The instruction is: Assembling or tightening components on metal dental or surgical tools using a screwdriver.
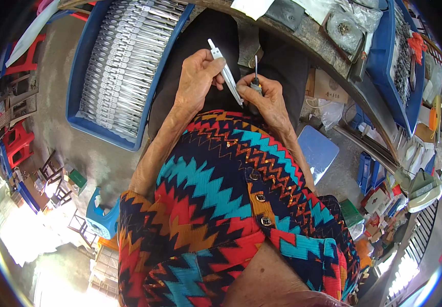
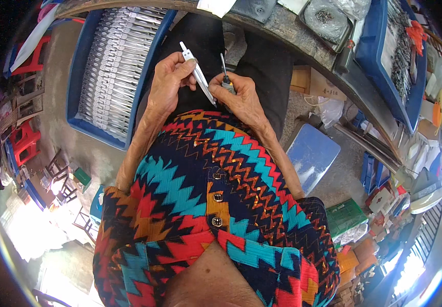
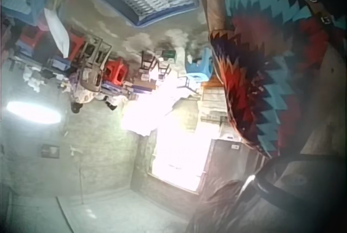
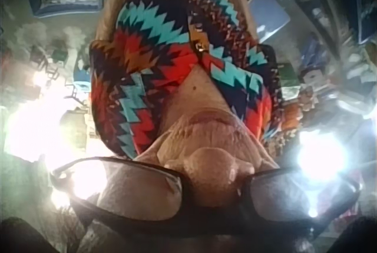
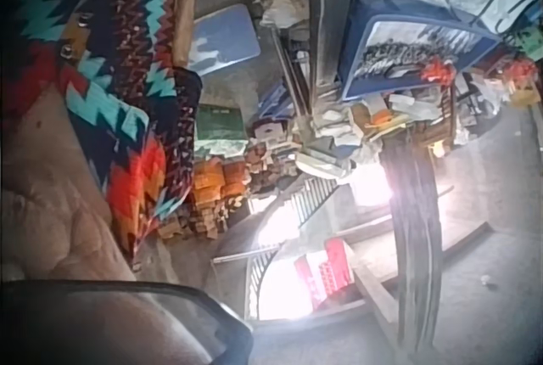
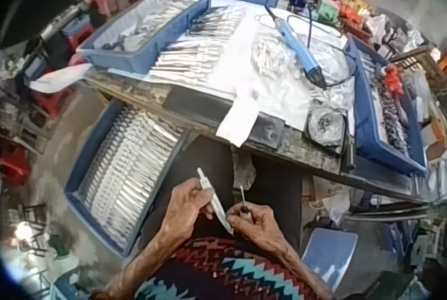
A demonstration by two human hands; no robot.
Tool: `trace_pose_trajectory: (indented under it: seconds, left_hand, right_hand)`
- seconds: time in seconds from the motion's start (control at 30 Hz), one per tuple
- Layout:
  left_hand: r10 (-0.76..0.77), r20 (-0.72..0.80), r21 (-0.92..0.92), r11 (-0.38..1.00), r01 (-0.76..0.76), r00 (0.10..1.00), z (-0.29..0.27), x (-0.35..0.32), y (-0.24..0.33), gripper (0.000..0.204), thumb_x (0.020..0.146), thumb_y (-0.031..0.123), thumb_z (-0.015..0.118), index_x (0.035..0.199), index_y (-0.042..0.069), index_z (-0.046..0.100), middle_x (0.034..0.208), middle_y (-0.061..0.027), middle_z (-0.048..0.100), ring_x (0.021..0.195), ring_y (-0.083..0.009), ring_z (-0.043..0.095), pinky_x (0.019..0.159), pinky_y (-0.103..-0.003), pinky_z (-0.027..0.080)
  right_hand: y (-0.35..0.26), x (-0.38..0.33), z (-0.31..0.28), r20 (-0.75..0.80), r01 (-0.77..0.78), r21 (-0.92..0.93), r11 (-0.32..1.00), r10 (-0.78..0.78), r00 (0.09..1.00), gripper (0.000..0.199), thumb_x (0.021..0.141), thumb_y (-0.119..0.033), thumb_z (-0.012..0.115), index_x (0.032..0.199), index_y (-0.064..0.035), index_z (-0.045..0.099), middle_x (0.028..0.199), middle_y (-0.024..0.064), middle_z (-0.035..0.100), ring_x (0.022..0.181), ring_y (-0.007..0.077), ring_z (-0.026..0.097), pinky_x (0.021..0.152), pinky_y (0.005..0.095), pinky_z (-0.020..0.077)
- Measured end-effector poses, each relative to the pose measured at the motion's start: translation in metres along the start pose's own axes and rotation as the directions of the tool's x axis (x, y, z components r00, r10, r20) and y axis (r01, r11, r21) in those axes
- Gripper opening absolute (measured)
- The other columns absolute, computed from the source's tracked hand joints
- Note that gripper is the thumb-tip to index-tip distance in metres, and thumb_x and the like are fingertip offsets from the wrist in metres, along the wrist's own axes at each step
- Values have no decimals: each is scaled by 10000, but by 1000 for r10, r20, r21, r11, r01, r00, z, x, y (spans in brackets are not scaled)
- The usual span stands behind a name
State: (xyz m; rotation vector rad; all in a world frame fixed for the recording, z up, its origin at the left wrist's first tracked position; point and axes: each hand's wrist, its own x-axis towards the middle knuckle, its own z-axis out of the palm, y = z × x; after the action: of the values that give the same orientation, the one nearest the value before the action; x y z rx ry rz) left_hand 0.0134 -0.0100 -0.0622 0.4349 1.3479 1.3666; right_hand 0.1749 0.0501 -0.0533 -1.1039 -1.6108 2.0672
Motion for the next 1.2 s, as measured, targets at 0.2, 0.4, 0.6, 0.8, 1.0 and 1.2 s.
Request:
trace_pose_trajectory:
  seconds: [0.2, 0.4, 0.6, 0.8, 1.0, 1.2]
  left_hand:
    - [-3, 14, -3, 1000, 3, 1000, 3, 4, -2, 120, 840, 116, 570, 810, 4, 539, 639, -46, 570, 498, -85, 511, 478, -205, 439]
    - [-8, 22, -44, 999, 9, 1000, 4, 6, -4, 115, 831, 104, 582, 793, 5, 536, 636, -51, 571, 495, -87, 518, 451, -201, 433]
    - [24, -73, 1, 1000, -24, 997, 2, 5, -1, 112, 830, 93, 581, 791, 0, 533, 624, -49, 567, 490, -86, 518, 436, -201, 423]
    - [70, -139, 67, 996, -61, 988, 1, 7, -1, 108, 824, 83, 587, 792, -5, 534, 603, -48, 559, 478, -87, 511, 431, -202, 414]
    - [83, -164, 93, 993, -69, 983, 2, 4, -2, 114, 816, 79, 595, 764, -1, 531, 594, -49, 555, 470, -87, 505, 417, -206, 406]
    - [53, -168, 147, 989, -29, 984, 3, 6, -4, 139, 805, 66, 594, 710, 14, 506, 573, -51, 546, 447, -86, 495, 393, -209, 397]
  right_hand:
    - [-1, -1, 0, -21, 30, -28, 999, -31, 999, 122, 812, -119, 580, 769, -5, 584, 592, -15, 518, 534, 31, 448, 475, 196, 341]
    - [5, 0, 0, -15, -1, 26, 1000, 1, 1000, 115, 818, -124, 573, 776, -17, 586, 577, -25, 505, 513, 26, 434, 457, 192, 326]
    - [7, -2, -3, -27, 7, 59, 998, -6, 1000, 118, 831, -131, 574, 831, -17, 600, 609, -20, 522, 533, 27, 444, 471, 187, 339]
    - [9, -9, -4, -6, 85, -115, 990, -86, 996, 113, 818, -118, 594, 832, -7, 588, 657, -7, 545, 571, 42, 450, 504, 209, 358]
    - [11, -11, -1, 29, 183, -318, 930, -184, 983, 118, 799, -104, 605, 829, 3, 566, 639, 59, 553, 565, 91, 496, 506, 267, 388]
    - [11, -10, -1, 92, 308, -484, 819, -302, 949, 122, 777, -87, 613, 826, 7, 552, 634, 120, 550, 542, 207, 546, 494, 313, 401]
